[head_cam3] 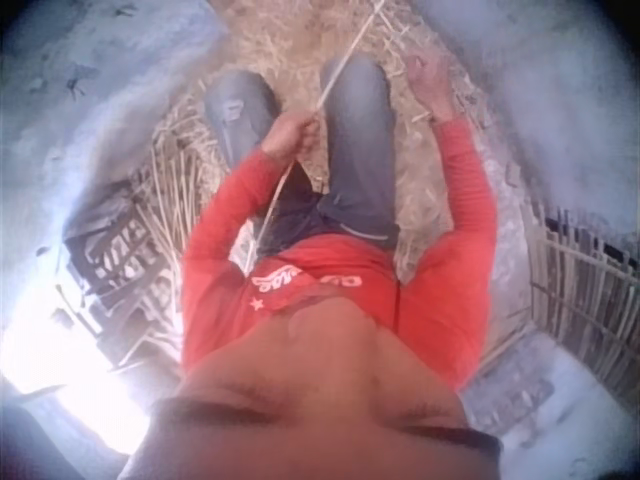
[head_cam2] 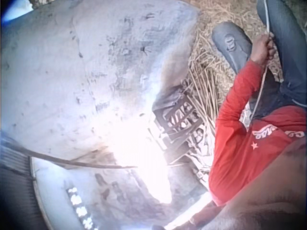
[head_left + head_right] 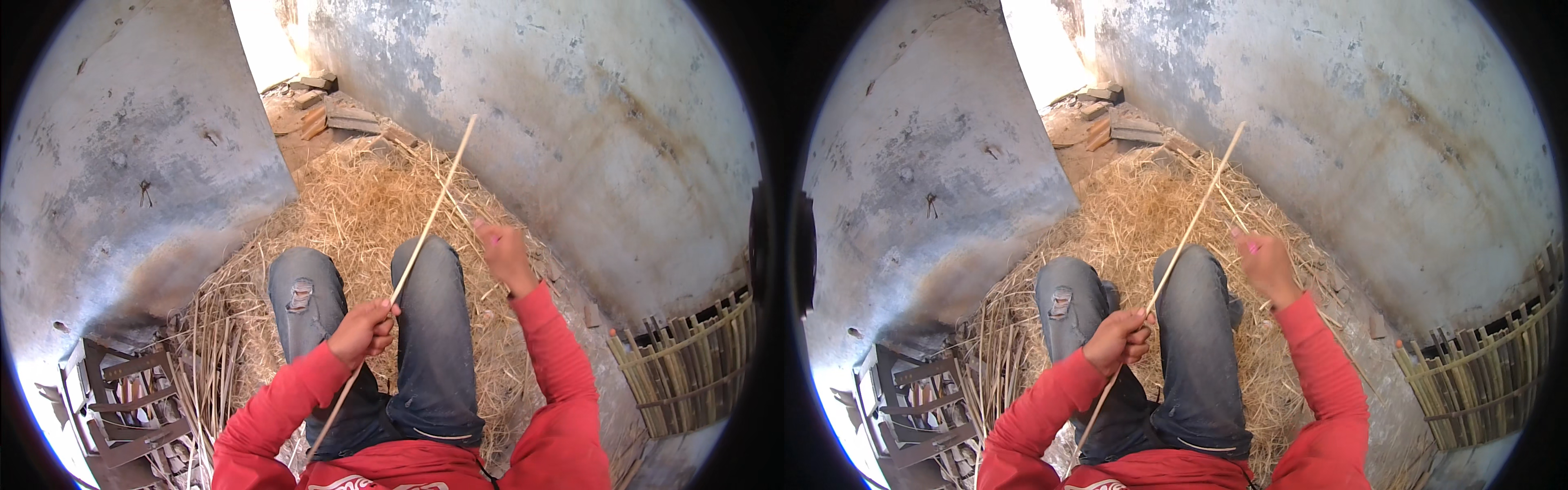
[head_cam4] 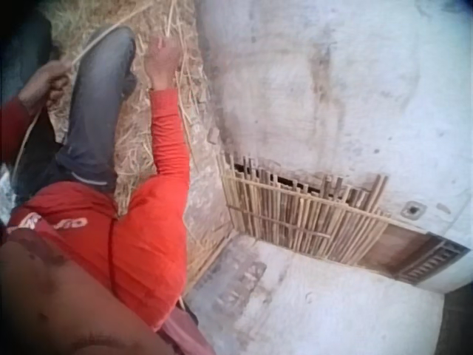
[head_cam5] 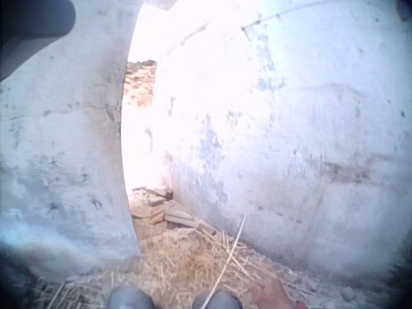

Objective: The person scrapes a long, thin wooden stick using a small knife to remove bark or smooth the surface.

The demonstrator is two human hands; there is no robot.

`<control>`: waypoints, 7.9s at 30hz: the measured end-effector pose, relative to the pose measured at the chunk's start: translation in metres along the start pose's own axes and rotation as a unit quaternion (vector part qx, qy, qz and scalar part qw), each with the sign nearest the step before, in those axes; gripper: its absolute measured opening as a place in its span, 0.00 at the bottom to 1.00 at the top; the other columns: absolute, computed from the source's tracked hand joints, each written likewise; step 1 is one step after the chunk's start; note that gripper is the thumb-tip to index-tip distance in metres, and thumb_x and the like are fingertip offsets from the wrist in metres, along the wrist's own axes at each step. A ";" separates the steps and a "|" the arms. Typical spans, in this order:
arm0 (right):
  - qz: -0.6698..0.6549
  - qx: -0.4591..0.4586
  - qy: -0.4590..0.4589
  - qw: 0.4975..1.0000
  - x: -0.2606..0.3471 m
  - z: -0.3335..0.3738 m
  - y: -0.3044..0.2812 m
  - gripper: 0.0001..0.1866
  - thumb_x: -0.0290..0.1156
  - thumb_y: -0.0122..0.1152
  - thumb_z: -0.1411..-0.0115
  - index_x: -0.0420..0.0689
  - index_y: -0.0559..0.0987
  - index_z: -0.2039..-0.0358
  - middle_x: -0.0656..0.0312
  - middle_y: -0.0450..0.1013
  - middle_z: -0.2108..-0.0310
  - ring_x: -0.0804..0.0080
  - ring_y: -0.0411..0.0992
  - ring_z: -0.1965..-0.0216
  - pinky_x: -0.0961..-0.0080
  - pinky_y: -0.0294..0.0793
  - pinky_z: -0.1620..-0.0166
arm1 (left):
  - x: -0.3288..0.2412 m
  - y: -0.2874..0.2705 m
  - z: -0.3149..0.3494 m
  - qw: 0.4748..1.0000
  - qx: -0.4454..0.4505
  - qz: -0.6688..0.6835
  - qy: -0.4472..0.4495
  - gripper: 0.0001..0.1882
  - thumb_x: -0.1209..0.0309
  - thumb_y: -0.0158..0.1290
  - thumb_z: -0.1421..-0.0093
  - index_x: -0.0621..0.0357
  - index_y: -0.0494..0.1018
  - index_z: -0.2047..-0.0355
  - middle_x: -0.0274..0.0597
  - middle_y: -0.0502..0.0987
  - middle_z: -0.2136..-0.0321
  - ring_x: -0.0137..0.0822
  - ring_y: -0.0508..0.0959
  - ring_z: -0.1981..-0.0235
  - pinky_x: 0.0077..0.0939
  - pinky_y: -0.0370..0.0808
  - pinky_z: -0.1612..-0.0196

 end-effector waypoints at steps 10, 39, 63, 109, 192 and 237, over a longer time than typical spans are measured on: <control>0.174 0.070 -0.147 0.971 0.066 0.082 0.034 0.30 0.57 0.63 0.37 0.44 0.82 0.83 0.49 0.73 0.87 0.48 0.75 0.83 0.54 0.73 0.79 | -0.003 0.013 -0.025 0.995 0.064 -0.059 -0.042 0.14 0.57 0.41 0.22 0.52 0.69 0.60 0.25 0.57 0.83 0.19 0.51 0.88 0.20 0.45 0.85; 0.096 -0.206 0.079 0.971 -0.126 -0.035 -0.062 0.37 0.57 0.53 0.29 0.33 0.74 0.82 0.42 0.68 0.84 0.46 0.64 0.83 0.48 0.58 0.73 | 0.068 -0.038 0.130 0.995 -0.019 0.036 -0.096 0.13 0.59 0.45 0.23 0.54 0.70 0.60 0.26 0.58 0.81 0.21 0.52 0.85 0.20 0.49 0.82; 0.156 0.047 -0.151 0.975 0.043 0.081 0.028 0.33 0.62 0.57 0.34 0.46 0.79 0.83 0.52 0.71 0.88 0.51 0.73 0.85 0.57 0.71 0.81 | 0.050 0.001 0.063 0.993 -0.026 -0.110 0.035 0.15 0.59 0.42 0.22 0.55 0.69 0.62 0.25 0.56 0.84 0.19 0.51 0.87 0.20 0.49 0.85; 0.213 -0.139 0.029 0.967 -0.125 -0.043 -0.035 0.42 0.63 0.45 0.28 0.39 0.75 0.87 0.45 0.71 0.86 0.46 0.64 0.84 0.51 0.67 0.74 | 0.085 -0.046 0.162 0.988 -0.072 -0.135 -0.029 0.14 0.61 0.44 0.23 0.57 0.70 0.63 0.26 0.56 0.83 0.21 0.52 0.85 0.21 0.51 0.81; 0.111 0.169 -0.089 0.975 0.047 0.108 0.033 0.30 0.57 0.57 0.33 0.43 0.80 0.81 0.44 0.73 0.86 0.40 0.76 0.80 0.48 0.77 0.74 | 0.026 0.042 0.008 0.776 -0.178 -0.518 0.314 0.09 0.72 0.52 0.30 0.65 0.78 0.64 0.59 0.76 0.80 0.52 0.81 0.78 0.37 0.74 0.73; 0.147 0.154 -0.103 0.972 0.048 0.085 0.024 0.30 0.59 0.58 0.36 0.45 0.82 0.80 0.46 0.73 0.86 0.44 0.76 0.81 0.51 0.77 0.75 | 0.029 0.042 0.018 0.697 -0.238 -0.561 0.379 0.15 0.72 0.54 0.32 0.66 0.76 0.48 0.60 0.78 0.75 0.59 0.80 0.74 0.51 0.75 0.70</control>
Point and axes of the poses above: each hand's wrist, its own z-axis away from the middle knuckle, its own y-axis out of the palm, x = y × z, the point moved 4 cm from there along -z, towards the middle knuckle
